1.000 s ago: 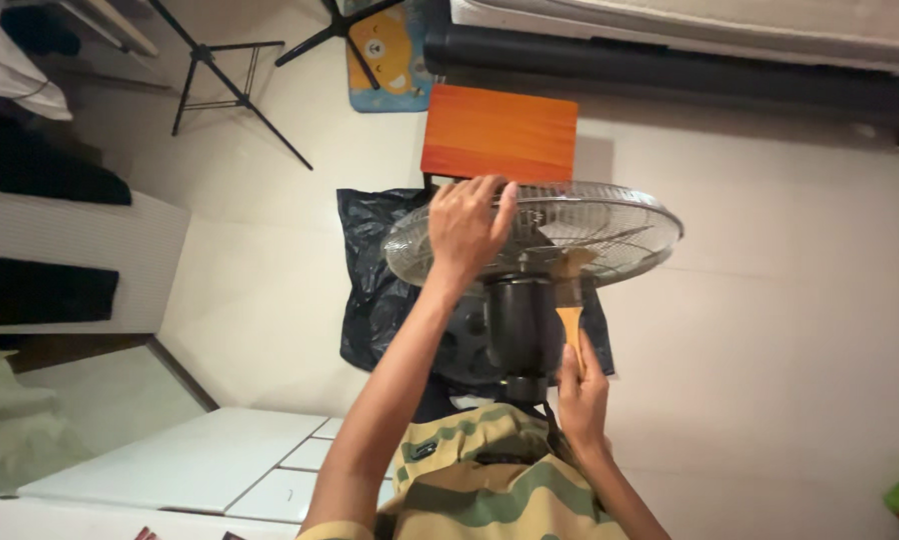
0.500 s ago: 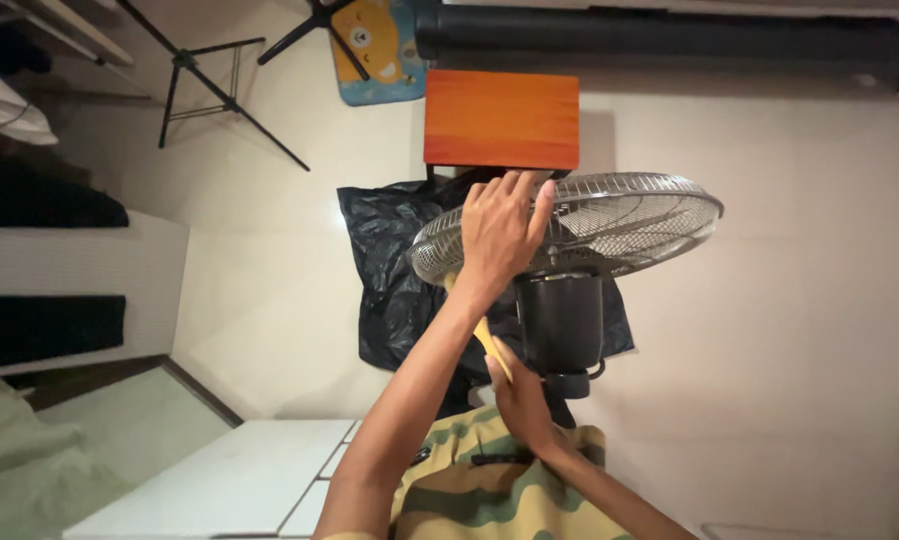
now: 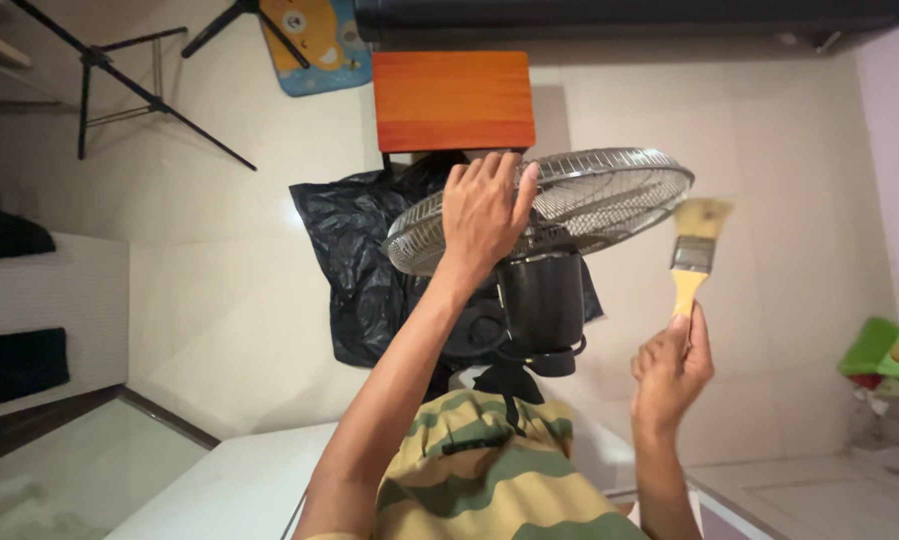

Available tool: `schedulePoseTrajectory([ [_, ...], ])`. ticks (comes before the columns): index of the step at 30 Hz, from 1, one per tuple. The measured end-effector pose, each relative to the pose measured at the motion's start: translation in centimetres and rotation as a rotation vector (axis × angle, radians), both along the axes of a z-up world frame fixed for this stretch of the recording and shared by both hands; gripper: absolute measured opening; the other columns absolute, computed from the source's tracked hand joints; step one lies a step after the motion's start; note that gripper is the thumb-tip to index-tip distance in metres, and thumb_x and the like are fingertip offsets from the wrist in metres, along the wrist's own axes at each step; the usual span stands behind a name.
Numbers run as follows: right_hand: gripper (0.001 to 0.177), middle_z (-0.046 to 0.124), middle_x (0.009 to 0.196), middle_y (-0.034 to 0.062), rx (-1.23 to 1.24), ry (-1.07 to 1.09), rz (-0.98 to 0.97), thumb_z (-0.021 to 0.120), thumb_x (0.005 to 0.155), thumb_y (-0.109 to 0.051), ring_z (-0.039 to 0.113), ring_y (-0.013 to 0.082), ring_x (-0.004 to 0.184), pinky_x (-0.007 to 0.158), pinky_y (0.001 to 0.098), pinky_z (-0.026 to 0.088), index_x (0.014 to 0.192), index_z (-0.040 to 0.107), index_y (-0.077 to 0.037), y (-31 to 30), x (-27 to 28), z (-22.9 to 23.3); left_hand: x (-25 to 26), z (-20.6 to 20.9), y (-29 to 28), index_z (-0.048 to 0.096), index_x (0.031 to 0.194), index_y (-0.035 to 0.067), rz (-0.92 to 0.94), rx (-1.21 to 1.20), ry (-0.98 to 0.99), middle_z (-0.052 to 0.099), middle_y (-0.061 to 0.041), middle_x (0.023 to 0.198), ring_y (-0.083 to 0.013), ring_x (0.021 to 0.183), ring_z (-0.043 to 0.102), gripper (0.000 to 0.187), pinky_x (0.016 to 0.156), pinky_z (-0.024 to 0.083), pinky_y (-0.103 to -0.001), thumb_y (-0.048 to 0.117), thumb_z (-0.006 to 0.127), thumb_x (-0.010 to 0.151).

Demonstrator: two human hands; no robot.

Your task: The person cleans a standing fan by brushing its metal cage with a small brush. They hold the fan steady with one hand while systematically brushing the exterior and interior of the cage to remove dust.

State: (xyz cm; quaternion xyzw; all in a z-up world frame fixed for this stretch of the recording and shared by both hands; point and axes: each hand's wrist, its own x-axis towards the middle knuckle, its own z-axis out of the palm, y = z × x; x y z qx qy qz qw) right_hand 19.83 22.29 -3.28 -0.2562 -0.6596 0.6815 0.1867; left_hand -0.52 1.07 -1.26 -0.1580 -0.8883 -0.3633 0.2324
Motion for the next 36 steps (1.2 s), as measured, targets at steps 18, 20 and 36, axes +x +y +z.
schedulePoseTrajectory([
  [18, 0.035, 0.068, 0.085, 0.0014, 0.468, -0.175, 0.315, 0.063, 0.104, -0.022, 0.053, 0.0059, 0.07, 0.06, 0.0235, 0.046, 0.13, 0.068, 0.001, 1.4, -1.5, -3.6, -0.4, -0.2, -0.5, 0.068, 0.105, 0.003, -0.02, -0.039, 0.001, 0.071, -0.013, 0.095, -0.0304, 0.089, 0.068, 0.025, 0.081, 0.047, -0.042, 0.026, 0.057, 0.106],
  [20, 0.039, 0.063, 0.082, 0.004, 0.479, -0.218, 0.21, 0.062, 0.105, -0.024, 0.049, 0.0084, 0.066, 0.059, 0.0249, 0.044, 0.135, 0.067, 0.0, 4.4, -1.0, -5.0, -0.7, -0.2, -0.3, 0.069, 0.105, 0.003, -0.003, -0.032, 0.02, 0.072, -0.013, 0.096, -0.0297, 0.087, 0.069, 0.025, 0.081, 0.048, -0.042, 0.025, 0.056, 0.106],
  [36, 0.041, 0.059, 0.073, 0.0021, 0.251, -0.314, 0.415, 0.066, 0.101, -0.032, 0.047, 0.0083, 0.064, 0.057, 0.0273, 0.042, 0.129, 0.069, -0.001, 9.7, -1.6, -12.3, 0.2, 0.2, -1.1, 0.074, 0.105, 0.004, 0.132, -0.135, -0.022, 0.075, -0.014, 0.097, -0.0321, 0.086, 0.069, 0.031, 0.084, 0.048, -0.044, 0.023, 0.05, 0.11],
])
